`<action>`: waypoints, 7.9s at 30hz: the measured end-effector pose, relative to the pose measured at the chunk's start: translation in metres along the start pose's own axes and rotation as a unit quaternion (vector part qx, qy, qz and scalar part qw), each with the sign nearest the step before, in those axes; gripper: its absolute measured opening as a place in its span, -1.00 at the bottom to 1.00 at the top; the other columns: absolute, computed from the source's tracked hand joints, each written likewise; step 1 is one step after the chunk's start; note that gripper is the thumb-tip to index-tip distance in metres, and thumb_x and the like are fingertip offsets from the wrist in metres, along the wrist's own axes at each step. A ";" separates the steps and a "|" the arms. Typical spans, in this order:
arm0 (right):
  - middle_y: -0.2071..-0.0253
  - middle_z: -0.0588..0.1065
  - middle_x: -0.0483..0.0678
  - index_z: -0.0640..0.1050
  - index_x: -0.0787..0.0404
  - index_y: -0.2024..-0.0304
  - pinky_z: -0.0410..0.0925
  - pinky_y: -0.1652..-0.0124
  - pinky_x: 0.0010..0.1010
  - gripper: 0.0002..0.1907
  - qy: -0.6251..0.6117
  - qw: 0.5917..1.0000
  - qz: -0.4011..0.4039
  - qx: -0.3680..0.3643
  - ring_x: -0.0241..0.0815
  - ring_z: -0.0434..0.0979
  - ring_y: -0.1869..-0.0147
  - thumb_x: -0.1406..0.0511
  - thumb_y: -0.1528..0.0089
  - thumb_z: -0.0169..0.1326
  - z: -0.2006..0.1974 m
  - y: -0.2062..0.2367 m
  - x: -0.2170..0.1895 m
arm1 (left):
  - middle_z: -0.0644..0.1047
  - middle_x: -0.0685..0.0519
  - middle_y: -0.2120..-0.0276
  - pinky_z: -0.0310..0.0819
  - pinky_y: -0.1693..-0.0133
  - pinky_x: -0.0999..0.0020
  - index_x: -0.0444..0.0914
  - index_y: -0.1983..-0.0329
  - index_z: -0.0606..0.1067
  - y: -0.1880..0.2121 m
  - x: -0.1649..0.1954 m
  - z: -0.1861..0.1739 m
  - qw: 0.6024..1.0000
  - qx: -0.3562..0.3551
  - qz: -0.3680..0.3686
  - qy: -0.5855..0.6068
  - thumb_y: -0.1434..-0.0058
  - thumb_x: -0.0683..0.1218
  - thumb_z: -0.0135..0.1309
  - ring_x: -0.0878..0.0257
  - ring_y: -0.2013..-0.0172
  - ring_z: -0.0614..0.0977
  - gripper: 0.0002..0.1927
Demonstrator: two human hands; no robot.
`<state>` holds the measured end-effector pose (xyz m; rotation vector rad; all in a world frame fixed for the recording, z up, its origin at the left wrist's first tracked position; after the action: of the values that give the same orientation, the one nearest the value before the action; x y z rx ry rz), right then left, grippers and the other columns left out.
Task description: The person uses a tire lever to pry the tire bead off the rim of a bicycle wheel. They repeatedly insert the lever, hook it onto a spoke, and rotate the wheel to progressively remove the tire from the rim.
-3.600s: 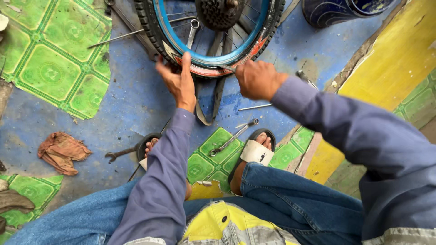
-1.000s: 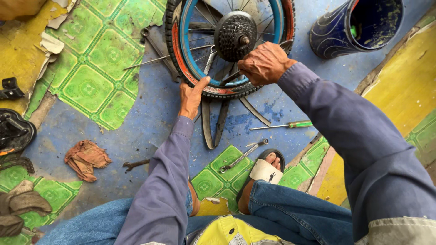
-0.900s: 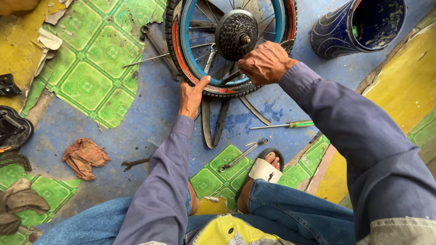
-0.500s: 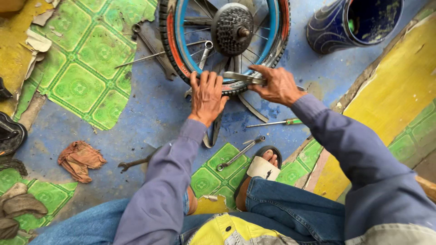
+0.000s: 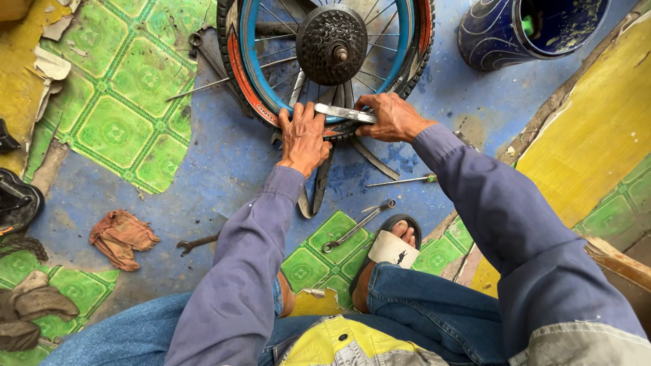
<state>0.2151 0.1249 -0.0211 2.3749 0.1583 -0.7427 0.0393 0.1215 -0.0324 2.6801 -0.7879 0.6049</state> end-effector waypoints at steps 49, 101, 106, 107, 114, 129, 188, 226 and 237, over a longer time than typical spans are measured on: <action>0.56 0.48 0.09 0.54 0.12 0.16 0.31 0.47 -0.01 -0.75 0.065 0.992 -0.044 0.103 0.15 0.49 0.53 0.12 -0.45 -0.01 -0.015 0.032 -0.046 | 0.42 -0.16 -0.13 0.05 -0.31 -0.20 -0.35 -0.13 0.44 0.064 -0.003 -0.010 0.981 0.195 0.009 0.003 -0.21 0.12 0.29 -0.13 -0.25 0.34 -0.41; 0.51 0.44 0.06 0.52 0.26 0.06 0.32 0.52 -0.16 -0.68 -0.384 0.872 0.304 0.011 -0.12 0.43 0.54 0.16 -0.29 0.09 0.130 0.066 -0.061 | 0.63 0.00 0.11 0.53 0.08 0.22 -0.40 0.00 0.59 0.026 -0.099 0.008 0.510 0.438 -0.320 0.667 -0.12 -0.07 0.39 0.18 0.17 0.62 -0.56; 0.49 0.48 0.13 0.45 0.22 0.03 0.36 0.42 -0.12 -0.71 -0.307 0.871 0.225 0.309 0.08 0.52 0.46 0.14 -0.38 0.01 0.161 0.084 -0.107 | 0.63 0.01 0.09 0.49 0.06 0.24 -0.40 -0.05 0.57 0.022 -0.084 0.003 0.515 0.467 -0.351 0.627 -0.11 -0.12 0.36 0.21 0.15 0.61 -0.54; 0.45 0.49 0.15 0.45 0.22 0.02 0.35 0.39 -0.09 -0.73 -0.289 0.877 0.216 0.318 0.16 0.52 0.41 0.15 -0.39 0.01 0.168 0.086 -0.109 | 0.63 0.01 0.09 0.49 0.07 0.25 -0.40 -0.06 0.57 0.022 -0.082 0.002 0.533 0.467 -0.348 0.615 -0.10 -0.13 0.35 0.21 0.15 0.61 -0.54; 0.26 0.54 0.28 0.46 0.27 -0.03 0.36 0.34 0.04 -0.69 -0.145 0.946 0.079 0.277 0.33 0.53 0.36 0.19 -0.35 0.05 0.137 0.082 -0.069 | 0.60 0.05 0.29 0.53 0.19 0.27 -0.39 0.20 0.55 0.010 -0.101 -0.010 0.647 0.455 -0.301 0.533 0.00 -0.18 0.30 0.22 0.31 0.60 -0.69; 0.37 0.49 0.19 0.39 0.23 0.12 0.35 0.29 0.06 -0.71 0.085 0.982 0.120 0.115 0.28 0.52 0.27 0.13 -0.40 0.05 0.024 0.138 0.062 | 0.55 0.12 0.46 0.49 0.31 0.26 -0.37 0.37 0.51 0.002 -0.117 -0.039 0.730 0.412 -0.283 0.466 -0.01 -0.16 0.31 0.29 0.43 0.52 -0.77; 0.42 0.41 0.04 0.52 0.20 0.27 0.33 0.34 -0.06 -0.51 0.189 0.925 -0.159 0.288 0.06 0.44 0.39 -0.07 -0.42 -0.05 -0.198 0.117 -0.136 | 0.61 0.06 0.48 0.48 0.35 0.19 -0.12 0.24 0.57 -0.027 0.067 -0.234 0.923 0.006 0.052 0.380 -0.13 0.45 0.07 0.08 0.42 0.67 -0.42; 0.20 0.58 0.20 0.53 0.34 -0.05 0.47 0.15 -0.13 -0.51 0.006 0.917 -0.102 0.385 0.09 0.65 0.15 0.06 -0.40 0.34 -0.197 0.095 -0.001 | 0.57 0.06 0.09 0.43 0.04 0.40 -0.30 -0.08 0.45 0.003 -0.055 -0.094 0.800 0.203 -0.129 0.550 -0.42 0.11 0.15 0.29 0.09 0.53 -0.59; 0.30 0.55 0.22 0.58 0.24 0.26 0.42 0.23 0.05 -0.88 0.094 0.954 0.083 0.271 0.33 0.56 0.22 0.29 -0.27 0.13 -0.095 0.158 0.106 | 0.62 -0.07 0.42 0.45 0.28 0.25 -0.39 0.31 0.57 -0.030 -0.103 -0.121 0.888 0.351 -0.162 0.249 -0.33 0.07 0.34 0.22 0.40 0.57 -0.59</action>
<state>0.3932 0.0504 0.0667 2.9346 -0.1923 -0.5237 -0.0595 0.2373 0.0206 2.9063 0.0547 1.6441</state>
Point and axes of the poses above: each hand's wrist, its own y-axis away from the middle knuckle, its own z-axis out of the palm, x = y × z, the point moved 7 cm from there along -y, towards the middle knuckle
